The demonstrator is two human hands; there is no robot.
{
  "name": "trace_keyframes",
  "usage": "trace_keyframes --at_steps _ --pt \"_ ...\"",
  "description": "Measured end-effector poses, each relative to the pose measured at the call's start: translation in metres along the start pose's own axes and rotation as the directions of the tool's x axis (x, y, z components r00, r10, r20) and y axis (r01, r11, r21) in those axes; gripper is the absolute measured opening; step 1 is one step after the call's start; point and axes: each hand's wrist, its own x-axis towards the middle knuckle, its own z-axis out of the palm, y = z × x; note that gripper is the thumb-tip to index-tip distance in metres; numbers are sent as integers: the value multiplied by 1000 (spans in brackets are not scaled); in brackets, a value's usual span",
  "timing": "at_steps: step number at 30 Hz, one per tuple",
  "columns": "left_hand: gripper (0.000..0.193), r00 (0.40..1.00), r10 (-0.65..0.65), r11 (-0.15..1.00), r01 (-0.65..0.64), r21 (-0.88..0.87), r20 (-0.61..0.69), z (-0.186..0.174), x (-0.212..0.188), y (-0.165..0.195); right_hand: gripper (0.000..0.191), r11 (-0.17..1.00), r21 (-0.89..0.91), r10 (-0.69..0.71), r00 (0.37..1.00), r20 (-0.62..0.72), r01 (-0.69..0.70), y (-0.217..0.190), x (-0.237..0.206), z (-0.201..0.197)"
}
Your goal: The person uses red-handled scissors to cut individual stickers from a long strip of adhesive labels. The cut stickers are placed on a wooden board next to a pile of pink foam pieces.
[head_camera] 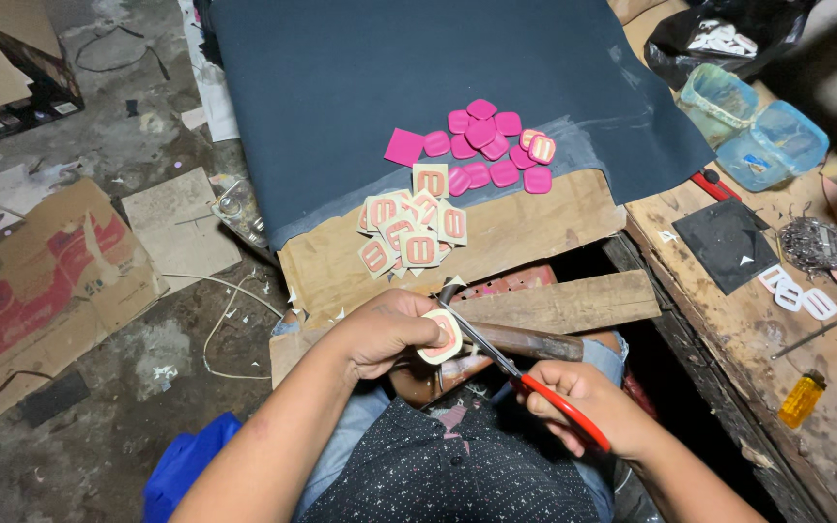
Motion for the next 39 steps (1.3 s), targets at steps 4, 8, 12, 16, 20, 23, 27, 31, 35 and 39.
trace_keyframes --at_steps 4,8,12,16,20,23,27,31,35,39 --pt "18 1000 -11 995 12 102 -10 2 -2 4 26 998 -66 20 1000 -22 -21 7 2 -6" --pt "29 995 77 987 -67 144 -69 1 3 12 27 999 -6 52 995 -84 -52 13 6 -8" --pt "41 836 333 936 -236 261 -436 -10 23 31 33 998 35 -39 994 -103 43 18 11 -4" --pt "49 688 435 894 -407 187 -581 -28 41 69 36 989 102 -90 989 -120 103 22 15 1" --pt "69 628 501 854 -472 221 -596 -39 53 117 36 982 171 -56 988 -143 81 26 19 5" --pt "78 512 541 828 -186 529 -667 -42 53 118 37 985 142 -77 988 -135 96 30 15 5" --pt "59 565 575 597 204 776 -591 -41 47 94 36 981 123 -133 984 -117 147 33 14 4" --pt "44 506 741 477 65 876 -441 -40 40 71 33 976 199 -54 985 -166 88 33 15 5" --pt "36 457 783 480 -15 877 -421 -42 35 64 30 973 213 -54 985 -163 89 28 21 9" --pt "36 421 792 543 -156 825 -442 -48 35 57 27 974 219 -10 979 -203 55 24 23 13"
